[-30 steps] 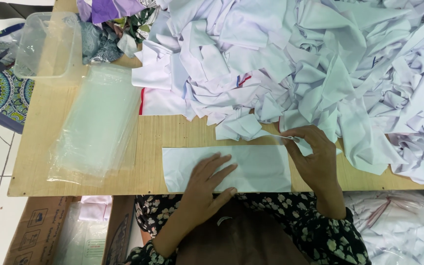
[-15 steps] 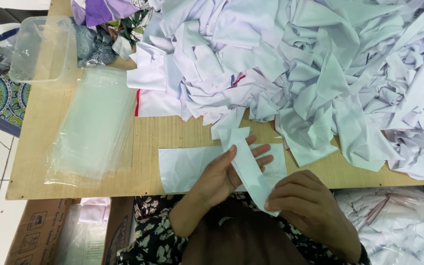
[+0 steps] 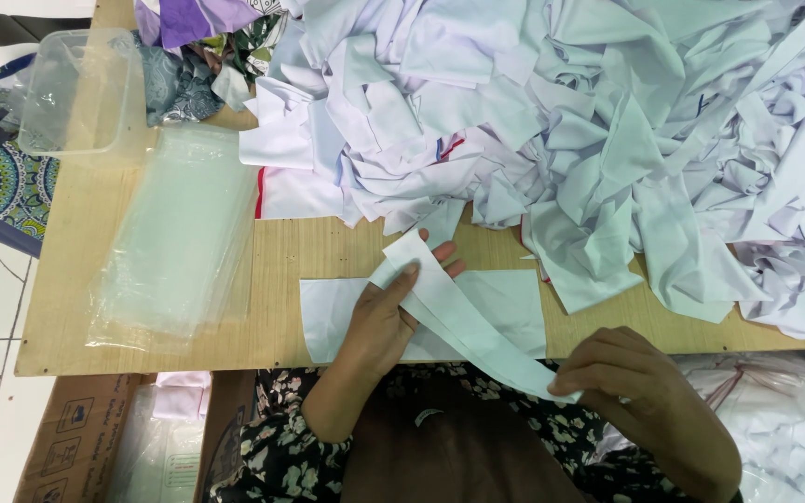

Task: Folding white fabric scraps and placing them into small plastic bags

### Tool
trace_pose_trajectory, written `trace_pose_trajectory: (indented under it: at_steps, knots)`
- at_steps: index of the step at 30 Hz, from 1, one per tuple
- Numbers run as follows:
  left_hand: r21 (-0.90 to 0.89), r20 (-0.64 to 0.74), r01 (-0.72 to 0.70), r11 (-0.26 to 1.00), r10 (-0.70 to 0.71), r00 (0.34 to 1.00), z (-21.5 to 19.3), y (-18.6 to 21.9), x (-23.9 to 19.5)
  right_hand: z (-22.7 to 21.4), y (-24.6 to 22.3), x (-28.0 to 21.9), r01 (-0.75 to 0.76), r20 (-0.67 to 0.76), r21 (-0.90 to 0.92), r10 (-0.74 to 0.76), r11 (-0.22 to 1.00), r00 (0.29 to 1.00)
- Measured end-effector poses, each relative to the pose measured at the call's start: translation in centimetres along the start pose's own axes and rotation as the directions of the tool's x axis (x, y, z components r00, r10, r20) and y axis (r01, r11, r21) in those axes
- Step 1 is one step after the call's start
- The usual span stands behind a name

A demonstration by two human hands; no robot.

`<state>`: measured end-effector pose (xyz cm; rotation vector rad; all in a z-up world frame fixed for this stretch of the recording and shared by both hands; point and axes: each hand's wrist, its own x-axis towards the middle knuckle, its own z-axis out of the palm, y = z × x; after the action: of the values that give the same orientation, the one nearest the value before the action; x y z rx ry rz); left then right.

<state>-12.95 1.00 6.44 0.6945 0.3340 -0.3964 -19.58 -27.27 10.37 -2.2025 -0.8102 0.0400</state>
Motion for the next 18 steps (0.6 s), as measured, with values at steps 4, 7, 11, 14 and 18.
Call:
trace_pose_trajectory:
  at_steps: [4, 7, 11, 14, 18]
  knots:
    - [0.018, 0.110, 0.033, 0.999, -0.035, 0.993, 0.4, -2.0, -0.6, 0.7, -0.6, 3.1, 0.009, -0.055, -0.023, -0.010, 1.000, 0.998]
    - [0.187, 0.366, -0.005, 0.982, -0.065, 0.928, -0.4, -4.0, -0.6, 1.7, 0.0, 5.6, 0.133, -0.139, -0.075, -0.142, 0.988, 0.980]
    - [0.291, 0.460, -0.032, 0.956, -0.110, 0.881, -1.3, -5.7, -0.6, 4.0, 1.0, 7.6, 0.083, -0.224, -0.189, -0.126, 0.978, 0.966]
    - [0.279, 0.387, -0.044, 0.959, -0.071, 0.919, -2.9, -7.3, 0.7, 5.7, 2.4, 8.0, -0.024, -0.305, 0.086, 0.049, 0.996, 0.951]
    - [0.080, 0.235, -0.098, 0.992, 0.077, 0.969, -1.3, -5.5, -0.2, 8.7, 5.1, 6.7, -0.125, -0.089, 0.719, 0.270, 0.683, 0.959]
